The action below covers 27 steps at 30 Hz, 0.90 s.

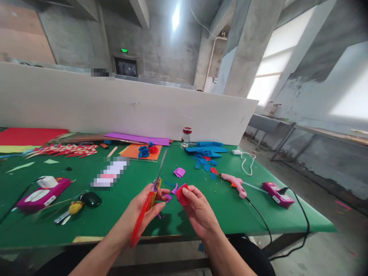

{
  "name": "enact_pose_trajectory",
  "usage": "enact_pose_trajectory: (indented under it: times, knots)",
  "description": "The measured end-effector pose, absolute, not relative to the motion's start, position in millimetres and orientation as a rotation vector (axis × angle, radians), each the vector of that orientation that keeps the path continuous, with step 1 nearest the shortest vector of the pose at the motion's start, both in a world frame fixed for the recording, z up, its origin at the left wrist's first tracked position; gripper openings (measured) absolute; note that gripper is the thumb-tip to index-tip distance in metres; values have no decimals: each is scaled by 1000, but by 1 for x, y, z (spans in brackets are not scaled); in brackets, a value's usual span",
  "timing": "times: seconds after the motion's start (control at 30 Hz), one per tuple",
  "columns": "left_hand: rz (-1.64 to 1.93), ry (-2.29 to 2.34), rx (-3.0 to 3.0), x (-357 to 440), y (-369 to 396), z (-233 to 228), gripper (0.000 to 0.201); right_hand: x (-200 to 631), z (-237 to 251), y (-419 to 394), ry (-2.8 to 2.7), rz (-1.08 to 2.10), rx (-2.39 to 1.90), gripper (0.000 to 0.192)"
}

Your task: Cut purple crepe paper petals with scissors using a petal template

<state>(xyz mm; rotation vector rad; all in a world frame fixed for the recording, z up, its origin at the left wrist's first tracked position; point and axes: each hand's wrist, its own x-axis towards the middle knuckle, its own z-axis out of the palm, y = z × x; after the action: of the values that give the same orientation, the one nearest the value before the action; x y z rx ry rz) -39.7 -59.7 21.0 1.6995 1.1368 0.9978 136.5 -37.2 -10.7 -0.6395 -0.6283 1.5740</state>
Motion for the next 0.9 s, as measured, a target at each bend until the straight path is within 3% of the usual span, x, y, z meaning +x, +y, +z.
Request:
enact_pose_trajectory:
  times: [0.17,0.37,0.63,0.9]
  knots:
    - [1298,1043,1201,-19,-67,8,36,112,-18,-49,-544,1604,-657,24]
    - [1457,1113,1174,-17,-65,7,30,101,-19,-56,-545,1662,-585,22]
    - [1184,1199,1584,-42,-53,6,19,126,-13,-44,-909,1776,-717,32]
    - [1091,1112,1511,-41,-47,-1,27,127,-22,-39,-1063,1501,-832,27]
